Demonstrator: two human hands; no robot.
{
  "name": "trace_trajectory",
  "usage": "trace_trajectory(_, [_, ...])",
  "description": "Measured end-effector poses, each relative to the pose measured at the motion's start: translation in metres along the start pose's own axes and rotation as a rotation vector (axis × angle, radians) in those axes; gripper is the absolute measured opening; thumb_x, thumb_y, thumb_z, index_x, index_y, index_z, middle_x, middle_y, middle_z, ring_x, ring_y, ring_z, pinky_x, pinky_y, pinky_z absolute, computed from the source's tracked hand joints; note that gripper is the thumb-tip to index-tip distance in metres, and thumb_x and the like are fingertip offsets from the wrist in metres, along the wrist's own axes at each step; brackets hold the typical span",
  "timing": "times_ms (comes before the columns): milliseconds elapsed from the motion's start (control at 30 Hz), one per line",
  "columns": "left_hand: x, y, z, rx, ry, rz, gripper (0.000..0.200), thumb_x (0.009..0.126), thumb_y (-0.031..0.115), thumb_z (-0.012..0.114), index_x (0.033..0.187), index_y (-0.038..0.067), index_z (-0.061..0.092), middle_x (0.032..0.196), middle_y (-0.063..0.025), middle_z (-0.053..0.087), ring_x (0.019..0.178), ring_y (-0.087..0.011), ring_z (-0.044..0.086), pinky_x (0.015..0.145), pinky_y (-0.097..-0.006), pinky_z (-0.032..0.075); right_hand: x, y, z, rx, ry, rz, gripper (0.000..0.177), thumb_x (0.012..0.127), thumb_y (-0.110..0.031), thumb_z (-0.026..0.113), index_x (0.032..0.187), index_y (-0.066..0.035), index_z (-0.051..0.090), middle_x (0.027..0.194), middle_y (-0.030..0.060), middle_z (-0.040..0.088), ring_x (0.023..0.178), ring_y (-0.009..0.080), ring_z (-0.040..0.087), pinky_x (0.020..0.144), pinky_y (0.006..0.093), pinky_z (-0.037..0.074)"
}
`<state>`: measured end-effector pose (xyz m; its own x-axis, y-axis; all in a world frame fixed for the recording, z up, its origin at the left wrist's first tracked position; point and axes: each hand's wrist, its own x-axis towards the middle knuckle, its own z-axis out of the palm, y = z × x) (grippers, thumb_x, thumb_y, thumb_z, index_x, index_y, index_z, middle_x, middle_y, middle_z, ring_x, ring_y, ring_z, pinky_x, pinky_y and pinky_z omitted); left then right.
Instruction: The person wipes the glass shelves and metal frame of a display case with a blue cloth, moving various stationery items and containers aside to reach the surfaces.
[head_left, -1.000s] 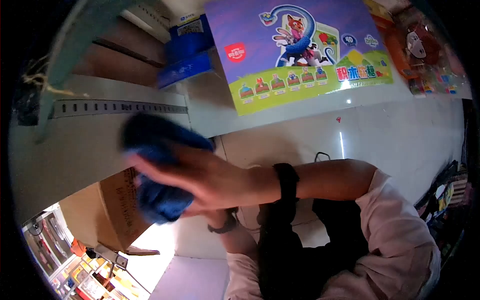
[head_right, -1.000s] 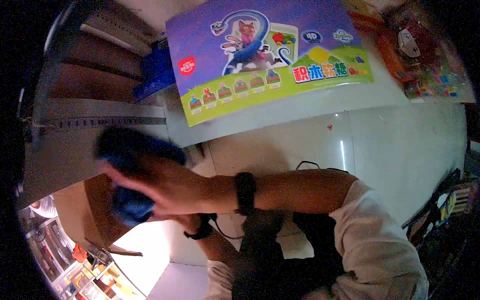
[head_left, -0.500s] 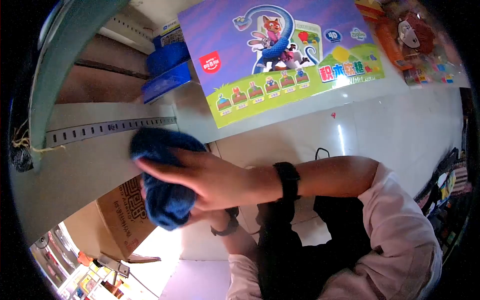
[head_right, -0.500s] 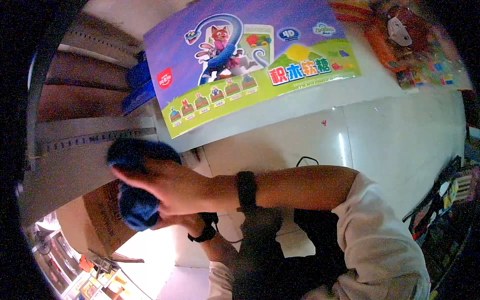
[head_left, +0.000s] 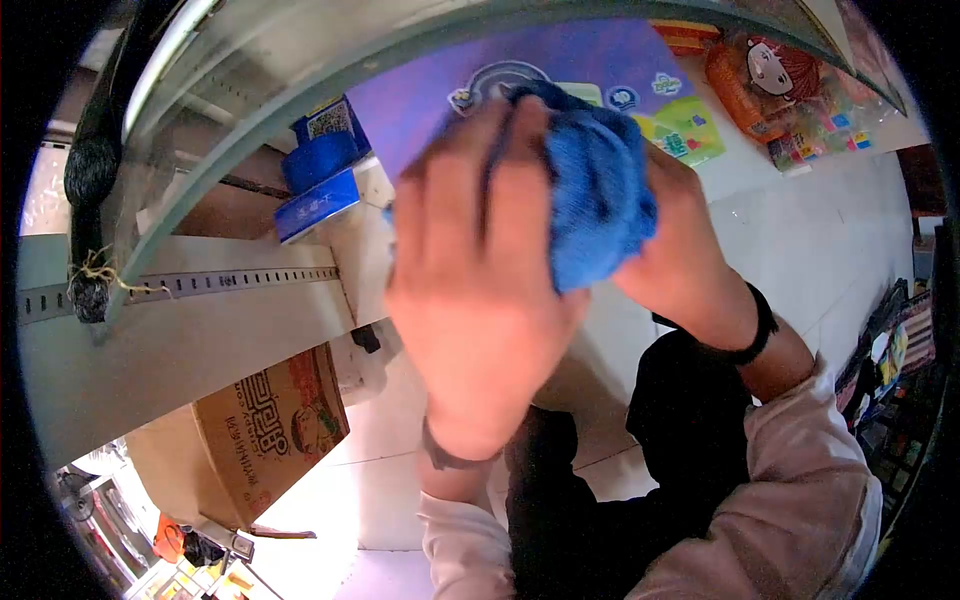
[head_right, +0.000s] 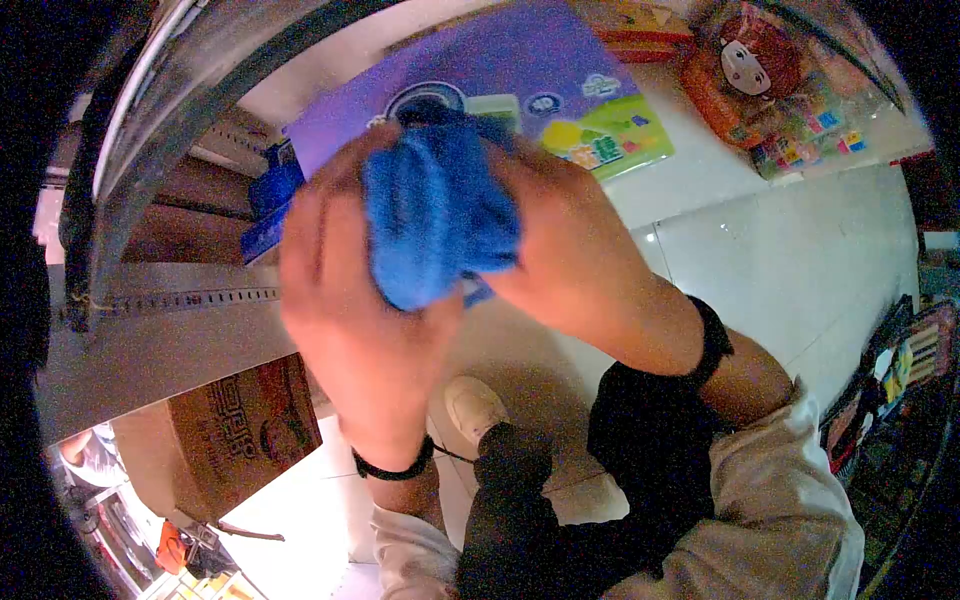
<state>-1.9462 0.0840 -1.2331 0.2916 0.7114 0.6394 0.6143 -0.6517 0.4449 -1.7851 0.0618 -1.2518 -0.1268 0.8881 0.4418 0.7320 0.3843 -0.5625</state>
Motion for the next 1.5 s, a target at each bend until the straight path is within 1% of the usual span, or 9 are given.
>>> trace_trajectory(200, [-0.026,0.011,0.005,0.104,0.044,0.103,0.046,0.079,0.008,0.064,0.126,0.009,0.064,0.127,-0.0111,0.061,0.111,-0.0349,0.06,0.089,-0.0398,0.053,-0.015,0.0,-0.005,0.093,-0.032,-0.035,0.07,0.077,-0.024,0.076,0.141,-0.012,0.049,0.131,0.0181,0.06,0.11,0.0411,0.062,0.093,0.0454,0.052])
trace_trajectory(300, [-0.022,-0.003,0.003,0.034,0.103,-0.016,0.045,0.083,0.007,0.064,0.129,0.01,0.064,0.131,-0.0125,0.059,0.115,-0.0354,0.059,0.099,-0.0437,0.047,0.012,0.0,0.021,0.252,0.047,-0.135,0.072,0.077,-0.021,0.075,0.142,-0.009,0.046,0.133,0.0221,0.057,0.108,0.0431,0.061,0.091,0.0473,0.053])
trace_trajectory(467, [-0.006,-0.022,-0.001,0.114,0.271,-0.007,0.044,0.082,0.0,0.07,0.126,0.001,0.063,0.127,-0.0176,0.06,0.116,-0.0339,0.059,0.1,-0.0429,0.047,0.032,-0.023,0.051,0.426,0.072,0.039,0.067,0.08,-0.013,0.074,0.142,-0.011,0.047,0.125,0.02,0.06,0.111,0.0419,0.06,0.091,0.0431,0.051])
trace_trajectory(600, [-0.008,0.014,-0.017,0.313,0.381,0.118,0.033,0.089,0.012,0.07,0.117,-0.005,0.064,0.12,-0.0206,0.062,0.11,-0.0345,0.063,0.096,-0.0438,0.053,0.022,-0.036,0.024,0.46,0.206,-0.143,0.066,0.08,-0.012,0.073,0.141,-0.013,0.049,0.123,0.0202,0.06,0.107,0.0409,0.061,0.089,0.0429,0.052])
trace_trajectory(733, [0.003,0.027,-0.004,0.163,0.243,0.196,0.04,0.084,0.008,0.068,0.123,-0.001,0.064,0.124,-0.0205,0.062,0.113,-0.0371,0.06,0.1,-0.0477,0.048,0.016,-0.018,-0.015,0.291,0.298,-0.238,0.052,0.08,-0.01,0.074,0.13,-0.012,0.059,0.127,0.0141,0.065,0.111,0.035,0.064,0.095,0.0399,0.052])
trace_trajectory(867, [0.014,0.011,0.041,0.01,-0.112,0.224,0.069,0.059,-0.002,0.072,0.126,0.006,0.058,0.132,-0.0097,0.056,0.121,-0.0342,0.054,0.1,-0.0434,0.048,0.001,0.044,-0.03,-0.042,0.279,-0.093,0.053,0.073,-0.01,0.074,0.125,-0.017,0.065,0.12,0.0146,0.064,0.108,0.0354,0.064,0.091,0.044,0.054])
trace_trajectory(1133, [0.006,0.026,0.025,0.096,-0.209,0.267,0.059,0.067,-0.004,0.064,0.124,0.009,0.061,0.131,-0.0069,0.057,0.12,-0.0301,0.055,0.098,-0.0409,0.049,-0.037,0.025,-0.039,-0.112,0.18,-0.018,0.072,0.069,-0.009,0.074,0.138,-0.014,0.054,0.132,0.0223,0.053,0.109,0.0408,0.062,0.092,0.0449,0.054])
trace_trajectory(1333, [0.02,-0.008,-0.004,0.277,-0.167,-0.083,0.059,0.071,-0.004,0.063,0.129,0.007,0.058,0.133,-0.0132,0.056,0.12,-0.0393,0.053,0.099,-0.0444,0.048,0.024,0.004,0.002,-0.055,0.052,-0.084,0.071,0.071,-0.016,0.074,0.138,-0.007,0.052,0.111,0.022,0.056,0.099,0.0401,0.06,0.089,0.047,0.05])
trace_trajectory(1500, [0.027,0.005,0.007,0.136,-0.186,0.012,0.063,0.07,-0.001,0.067,0.132,0.004,0.054,0.128,-0.0222,0.057,0.119,-0.043,0.054,0.102,-0.0457,0.045,0.018,0.02,0.0,-0.036,0.175,-0.052,0.059,0.075,-0.012,0.068,0.133,-0.008,0.057,0.096,0.0209,0.061,0.087,0.0377,0.063,0.073,0.0459,0.054])
